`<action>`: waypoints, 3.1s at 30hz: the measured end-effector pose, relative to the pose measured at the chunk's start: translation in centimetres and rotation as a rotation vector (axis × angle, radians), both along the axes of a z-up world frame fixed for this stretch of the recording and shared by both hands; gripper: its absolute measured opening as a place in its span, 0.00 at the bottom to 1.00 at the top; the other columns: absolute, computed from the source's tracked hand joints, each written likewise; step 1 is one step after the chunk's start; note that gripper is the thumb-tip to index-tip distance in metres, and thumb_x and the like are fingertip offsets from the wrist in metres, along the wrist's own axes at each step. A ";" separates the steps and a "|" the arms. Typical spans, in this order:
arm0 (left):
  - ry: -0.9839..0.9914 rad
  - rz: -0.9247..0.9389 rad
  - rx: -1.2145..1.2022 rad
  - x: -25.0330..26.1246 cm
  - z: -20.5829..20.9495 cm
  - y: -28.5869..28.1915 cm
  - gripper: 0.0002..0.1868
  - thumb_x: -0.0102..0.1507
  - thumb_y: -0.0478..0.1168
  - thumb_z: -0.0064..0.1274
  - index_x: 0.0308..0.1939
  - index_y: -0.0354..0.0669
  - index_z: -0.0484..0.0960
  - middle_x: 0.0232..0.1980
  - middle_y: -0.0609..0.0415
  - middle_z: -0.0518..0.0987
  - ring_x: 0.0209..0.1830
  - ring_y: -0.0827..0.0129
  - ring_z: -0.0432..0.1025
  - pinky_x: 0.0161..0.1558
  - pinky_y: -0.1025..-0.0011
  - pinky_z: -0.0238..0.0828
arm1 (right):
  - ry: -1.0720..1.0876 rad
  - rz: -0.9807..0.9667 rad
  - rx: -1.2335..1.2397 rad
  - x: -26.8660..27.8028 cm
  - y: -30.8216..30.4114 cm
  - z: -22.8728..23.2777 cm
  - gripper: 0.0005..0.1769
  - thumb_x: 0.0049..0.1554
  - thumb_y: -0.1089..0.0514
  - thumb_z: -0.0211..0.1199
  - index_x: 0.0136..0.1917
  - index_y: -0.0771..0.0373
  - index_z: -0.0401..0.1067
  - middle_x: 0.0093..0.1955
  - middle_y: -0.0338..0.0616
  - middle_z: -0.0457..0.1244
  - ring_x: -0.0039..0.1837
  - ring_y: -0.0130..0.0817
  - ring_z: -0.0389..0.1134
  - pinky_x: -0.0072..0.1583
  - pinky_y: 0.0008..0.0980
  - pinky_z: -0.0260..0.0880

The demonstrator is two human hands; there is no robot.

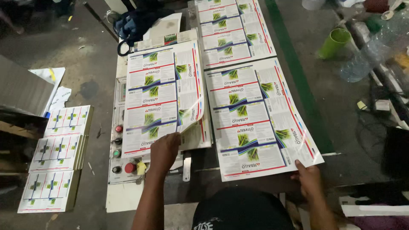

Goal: Stack printed and laminated sheets as they come off the production conveyor.

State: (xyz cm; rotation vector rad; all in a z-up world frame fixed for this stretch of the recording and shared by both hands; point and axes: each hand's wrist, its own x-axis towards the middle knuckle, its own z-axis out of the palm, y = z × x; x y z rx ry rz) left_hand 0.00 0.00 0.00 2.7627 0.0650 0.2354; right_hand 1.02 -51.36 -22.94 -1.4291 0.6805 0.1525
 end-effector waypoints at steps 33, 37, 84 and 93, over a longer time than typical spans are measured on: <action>-0.177 -0.671 -0.246 -2.1 -4.0 -14.3 0.12 0.63 0.44 0.59 0.40 0.37 0.83 0.48 0.45 0.84 0.45 0.52 0.79 0.46 0.59 0.75 | 0.012 0.517 0.467 0.8 13.9 5.5 0.24 0.60 0.53 0.62 0.66 0.66 0.69 0.53 0.48 0.71 0.49 0.37 0.72 0.46 0.37 0.73; -0.148 -0.508 -0.154 -1.2 -5.9 -10.0 0.10 0.63 0.42 0.58 0.42 0.39 0.84 0.50 0.46 0.85 0.52 0.53 0.79 0.53 0.58 0.74 | -0.100 0.288 0.337 2.1 10.2 3.4 0.19 0.60 0.55 0.62 0.63 0.62 0.70 0.49 0.45 0.70 0.44 0.35 0.70 0.39 0.36 0.69; -0.122 -0.039 -0.163 -3.2 -5.0 -2.6 0.08 0.64 0.42 0.55 0.41 0.43 0.85 0.38 0.47 0.84 0.39 0.49 0.79 0.38 0.55 0.75 | -0.156 0.134 0.007 5.0 2.2 2.1 0.18 0.62 0.59 0.59 0.65 0.64 0.68 0.49 0.46 0.69 0.42 0.35 0.69 0.38 0.36 0.68; -0.090 -0.095 -0.172 -2.8 -3.9 -4.2 0.10 0.64 0.45 0.56 0.40 0.44 0.86 0.37 0.46 0.84 0.38 0.49 0.78 0.39 0.53 0.74 | -0.127 0.043 -0.009 6.4 3.6 1.5 0.17 0.63 0.60 0.60 0.63 0.71 0.69 0.49 0.52 0.69 0.42 0.37 0.70 0.38 0.36 0.68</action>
